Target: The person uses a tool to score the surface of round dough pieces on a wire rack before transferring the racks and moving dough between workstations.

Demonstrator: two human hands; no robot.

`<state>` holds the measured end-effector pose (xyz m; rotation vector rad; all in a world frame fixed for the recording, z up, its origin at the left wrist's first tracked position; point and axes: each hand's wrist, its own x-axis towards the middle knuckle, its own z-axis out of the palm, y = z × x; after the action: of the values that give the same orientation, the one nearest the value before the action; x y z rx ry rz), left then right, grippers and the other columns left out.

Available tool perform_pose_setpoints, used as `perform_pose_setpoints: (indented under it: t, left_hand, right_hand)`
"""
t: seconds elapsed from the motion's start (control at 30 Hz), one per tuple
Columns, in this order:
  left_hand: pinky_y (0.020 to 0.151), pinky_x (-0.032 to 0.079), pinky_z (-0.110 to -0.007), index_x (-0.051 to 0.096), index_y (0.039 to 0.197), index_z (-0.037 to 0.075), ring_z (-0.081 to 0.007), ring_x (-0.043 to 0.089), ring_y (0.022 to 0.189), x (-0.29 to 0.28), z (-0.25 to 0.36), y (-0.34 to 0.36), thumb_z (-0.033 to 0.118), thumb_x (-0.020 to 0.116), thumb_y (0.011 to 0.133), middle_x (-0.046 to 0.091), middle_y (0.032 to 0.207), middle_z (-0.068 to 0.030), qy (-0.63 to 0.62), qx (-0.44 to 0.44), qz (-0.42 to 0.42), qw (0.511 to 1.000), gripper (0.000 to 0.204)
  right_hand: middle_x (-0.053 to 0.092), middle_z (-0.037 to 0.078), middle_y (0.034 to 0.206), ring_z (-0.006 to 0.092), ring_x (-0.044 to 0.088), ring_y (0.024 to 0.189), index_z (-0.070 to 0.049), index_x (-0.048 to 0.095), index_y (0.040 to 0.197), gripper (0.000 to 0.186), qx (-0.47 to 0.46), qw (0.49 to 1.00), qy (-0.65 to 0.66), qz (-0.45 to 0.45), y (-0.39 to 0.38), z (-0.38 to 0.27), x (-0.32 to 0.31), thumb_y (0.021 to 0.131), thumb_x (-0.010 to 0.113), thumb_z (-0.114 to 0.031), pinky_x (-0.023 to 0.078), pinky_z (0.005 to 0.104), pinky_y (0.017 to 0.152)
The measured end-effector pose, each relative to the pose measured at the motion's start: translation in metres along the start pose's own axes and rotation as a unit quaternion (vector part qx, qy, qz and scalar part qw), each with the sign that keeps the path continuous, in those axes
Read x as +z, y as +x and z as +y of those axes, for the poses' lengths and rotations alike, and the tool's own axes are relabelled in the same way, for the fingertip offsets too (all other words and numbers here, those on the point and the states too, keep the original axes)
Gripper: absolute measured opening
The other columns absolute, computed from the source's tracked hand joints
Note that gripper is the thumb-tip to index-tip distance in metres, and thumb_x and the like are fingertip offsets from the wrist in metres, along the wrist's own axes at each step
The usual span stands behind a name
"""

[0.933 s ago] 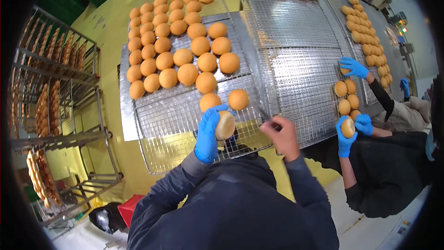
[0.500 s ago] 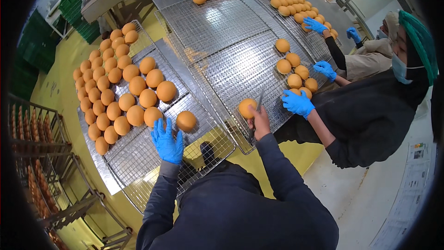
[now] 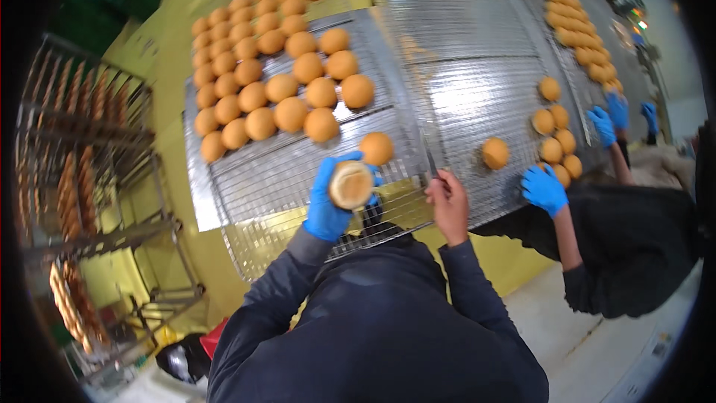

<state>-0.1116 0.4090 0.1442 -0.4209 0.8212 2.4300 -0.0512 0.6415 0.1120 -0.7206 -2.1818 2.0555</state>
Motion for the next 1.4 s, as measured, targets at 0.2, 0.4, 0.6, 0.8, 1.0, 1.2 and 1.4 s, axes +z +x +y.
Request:
perform_pose_setpoints:
  t: [0.2,0.4,0.6,0.8,1.0,1.2,1.4]
  left_hand:
    - [0.064,0.056,-0.037,0.050,0.131,0.003,-0.0297,0.066,0.095,0.010,0.000,-0.017,0.057,0.031,0.100,0.065,0.108,-0.0161,0.005,0.008,-0.003,1.000,0.065]
    - [0.057,0.053,-0.033,0.049,0.131,0.002,-0.0293,0.066,0.090,0.011,-0.002,-0.019,0.057,0.030,0.100,0.064,0.106,-0.0163,0.020,0.014,0.040,0.999,0.065]
    - [0.057,0.053,-0.032,0.051,0.129,0.003,-0.0284,0.066,0.087,0.010,-0.003,-0.021,0.054,0.031,0.101,0.066,0.102,-0.0147,0.004,0.008,0.033,0.999,0.062]
    - [0.077,0.054,-0.033,0.050,0.135,0.004,-0.0212,0.062,0.102,0.013,-0.011,-0.016,0.047,0.036,0.102,0.061,0.119,-0.0108,0.193,0.059,0.063,0.977,0.055]
    - [0.113,0.030,-0.033,0.038,0.146,0.002,-0.0220,0.042,0.134,0.017,-0.046,-0.007,0.020,0.045,0.104,0.044,0.147,-0.0139,0.458,0.097,-0.099,0.878,0.047]
    - [0.112,0.033,-0.038,0.050,0.139,0.005,-0.0280,0.046,0.132,0.024,-0.051,-0.001,0.013,0.060,0.094,0.051,0.140,-0.0148,0.609,0.155,-0.121,0.769,0.046]
    - [0.102,0.041,-0.039,0.058,0.129,0.008,-0.0283,0.049,0.126,0.016,-0.043,0.008,0.016,0.063,0.092,0.053,0.134,-0.0151,0.654,0.207,-0.105,0.720,0.038]
  right_hand:
    - [0.065,0.013,0.074,0.0260,0.065,0.067,0.001,0.069,0.089,0.012,-0.262,0.928,-0.216,-0.152,-0.042,-0.093,0.032,0.088,0.065,-0.010,0.048,0.0341,0.060]
    - [0.066,0.013,0.076,0.0312,0.064,0.066,-0.005,0.071,0.082,0.008,-0.263,0.924,-0.251,-0.117,-0.017,-0.103,0.023,0.085,0.067,-0.011,0.047,0.0377,0.057]
    - [0.066,0.013,0.077,0.0333,0.064,0.070,-0.006,0.072,0.082,0.011,-0.221,0.924,-0.296,-0.101,-0.008,-0.101,0.013,0.086,0.065,-0.013,0.047,0.0396,0.059]
    - [0.066,0.009,0.071,0.0226,0.062,0.064,-0.001,0.070,0.083,0.016,-0.116,0.962,-0.235,-0.079,0.000,-0.056,0.000,0.083,0.072,-0.017,0.046,0.0338,0.059]
    - [0.059,0.010,0.113,0.0155,0.059,0.097,-0.004,0.047,0.130,0.060,-0.111,0.990,-0.084,-0.034,-0.029,-0.020,0.025,0.082,0.077,-0.021,0.049,0.0329,0.082]
    - [0.059,0.011,0.112,0.0203,0.060,0.101,-0.003,0.044,0.128,0.061,-0.029,0.977,-0.009,0.211,0.055,0.011,-0.105,0.081,0.077,-0.024,0.049,0.0343,0.085]
    - [0.062,0.021,0.110,0.0381,0.061,0.098,-0.002,0.056,0.119,0.054,-0.017,0.888,-0.346,0.303,0.146,0.014,-0.224,0.077,0.077,-0.029,0.048,0.0447,0.088]
